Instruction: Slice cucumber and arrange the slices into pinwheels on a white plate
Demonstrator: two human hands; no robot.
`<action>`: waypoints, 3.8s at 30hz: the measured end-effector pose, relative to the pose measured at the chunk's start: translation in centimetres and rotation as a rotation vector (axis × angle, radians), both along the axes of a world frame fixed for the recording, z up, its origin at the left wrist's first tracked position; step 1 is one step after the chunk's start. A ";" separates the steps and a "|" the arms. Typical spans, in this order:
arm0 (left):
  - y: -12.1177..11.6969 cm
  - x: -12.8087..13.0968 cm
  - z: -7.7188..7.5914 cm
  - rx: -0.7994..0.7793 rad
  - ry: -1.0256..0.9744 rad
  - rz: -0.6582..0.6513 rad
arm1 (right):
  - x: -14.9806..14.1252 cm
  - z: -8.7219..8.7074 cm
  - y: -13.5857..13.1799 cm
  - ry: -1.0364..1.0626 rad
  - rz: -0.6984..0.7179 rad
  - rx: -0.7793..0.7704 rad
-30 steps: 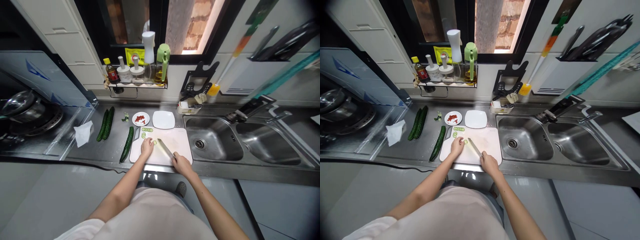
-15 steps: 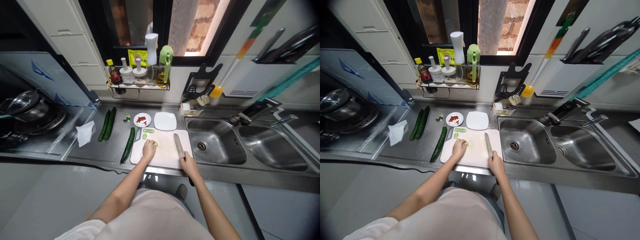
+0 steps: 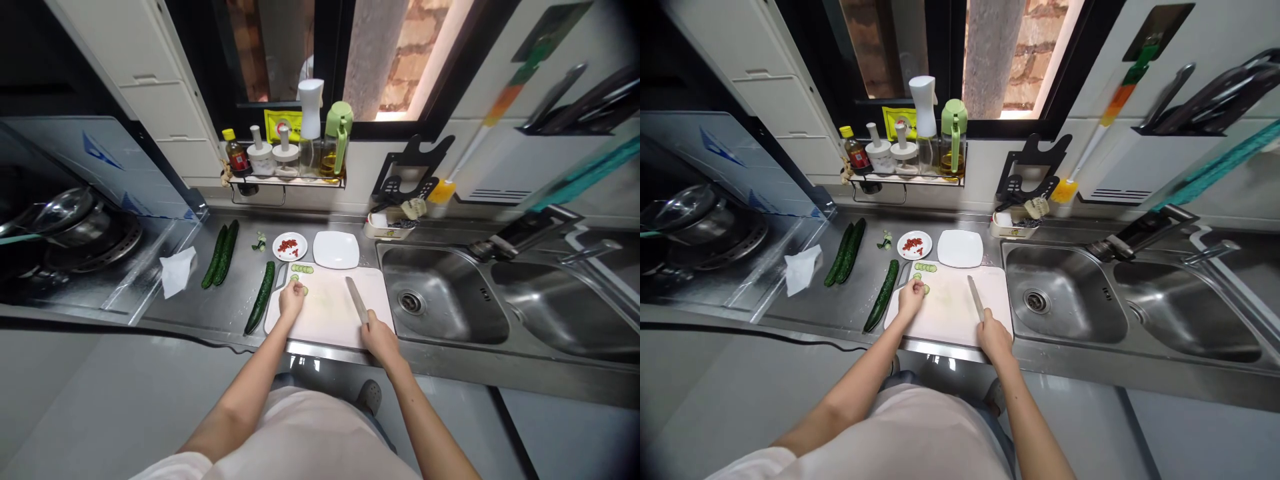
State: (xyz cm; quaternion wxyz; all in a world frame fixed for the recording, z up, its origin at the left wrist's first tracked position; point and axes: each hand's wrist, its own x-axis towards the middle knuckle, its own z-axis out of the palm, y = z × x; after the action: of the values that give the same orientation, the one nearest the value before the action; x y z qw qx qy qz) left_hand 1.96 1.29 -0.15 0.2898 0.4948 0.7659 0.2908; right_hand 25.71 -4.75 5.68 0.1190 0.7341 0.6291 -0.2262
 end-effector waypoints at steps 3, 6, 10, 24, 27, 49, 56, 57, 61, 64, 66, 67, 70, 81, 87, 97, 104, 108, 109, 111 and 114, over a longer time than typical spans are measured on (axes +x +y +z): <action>0.6 -1.4 0.2 -0.015 0.047 0.067 | -0.4 0.2 0.1 -0.008 0.035 -0.009; 1.1 -2.2 0.2 -0.013 0.095 0.097 | -0.5 0.3 0.2 -0.009 0.041 -0.019; 1.5 -2.4 -0.1 -0.004 0.144 0.114 | -0.3 0.1 0.4 -0.004 0.046 -0.014; 1.4 -2.1 -0.5 -0.023 0.308 0.029 | -0.1 0.0 0.5 -0.010 0.058 -0.034; 1.4 -2.1 -0.3 0.003 0.286 0.048 | -0.1 0.0 0.5 -0.004 0.057 -0.033; 6.7 1.5 0.9 -0.065 0.441 -0.283 | 0.1 -0.3 0.3 0.010 0.051 -0.003; 7.0 1.4 0.9 -0.035 0.412 -0.268 | 0.2 -0.7 0.2 0.014 0.055 0.006; 7.0 1.4 1.0 -0.031 0.398 -0.260 | 0.2 -0.7 0.2 0.014 0.055 0.009; 6.7 1.3 1.2 -0.048 0.304 -0.206 | 0.3 -1.0 0.2 0.009 0.057 0.028; 6.0 1.4 1.3 -0.069 0.208 -0.158 | 0.3 -1.0 0.2 0.010 0.056 0.029; 5.3 1.6 1.2 -0.066 0.135 -0.140 | 0.3 -0.9 0.2 0.014 0.054 0.025; 4.9 1.7 1.1 -0.063 0.097 -0.138 | 0.3 -0.8 0.2 0.017 0.052 0.021; 3.4 2.1 0.6 -0.067 -0.007 -0.151 | 0.2 -0.6 0.2 0.023 0.046 0.002; -0.9 2.4 -0.5 -0.062 0.093 -0.258 | 0.1 0.0 0.2 0.045 0.031 -0.010; -0.7 1.8 -1.3 0.001 0.119 -0.241 | 0.1 -0.2 0.0 0.040 0.041 -0.001; -0.2 1.4 -1.4 -0.044 0.080 -0.212 | 0.7 0.8 -1.2 0.052 0.073 0.052; -0.1 1.5 -1.0 -0.086 0.077 -0.200 | -0.1 2.7 -3.7 0.021 0.148 0.014; -0.1 1.5 -1.1 -0.077 0.076 -0.200 | -1.0 3.2 -4.5 0.013 0.225 -0.008; -0.1 1.4 -1.1 -0.071 0.076 -0.202 | -1.1 3.2 -4.5 0.009 0.236 -0.016; -0.1 1.4 -1.1 -0.067 0.078 -0.204 | -1.5 3.1 -4.5 -0.001 0.252 -0.023; 0.0 1.4 -1.1 -0.077 0.085 -0.207 | -1.8 2.7 -4.5 -0.006 0.271 -0.024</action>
State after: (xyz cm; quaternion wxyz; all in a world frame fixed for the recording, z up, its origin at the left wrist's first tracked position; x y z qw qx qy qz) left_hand 3.37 1.30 -1.21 0.3042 0.5718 0.7329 0.2082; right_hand 23.88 -9.21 8.34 0.1591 0.6418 0.7193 -0.2131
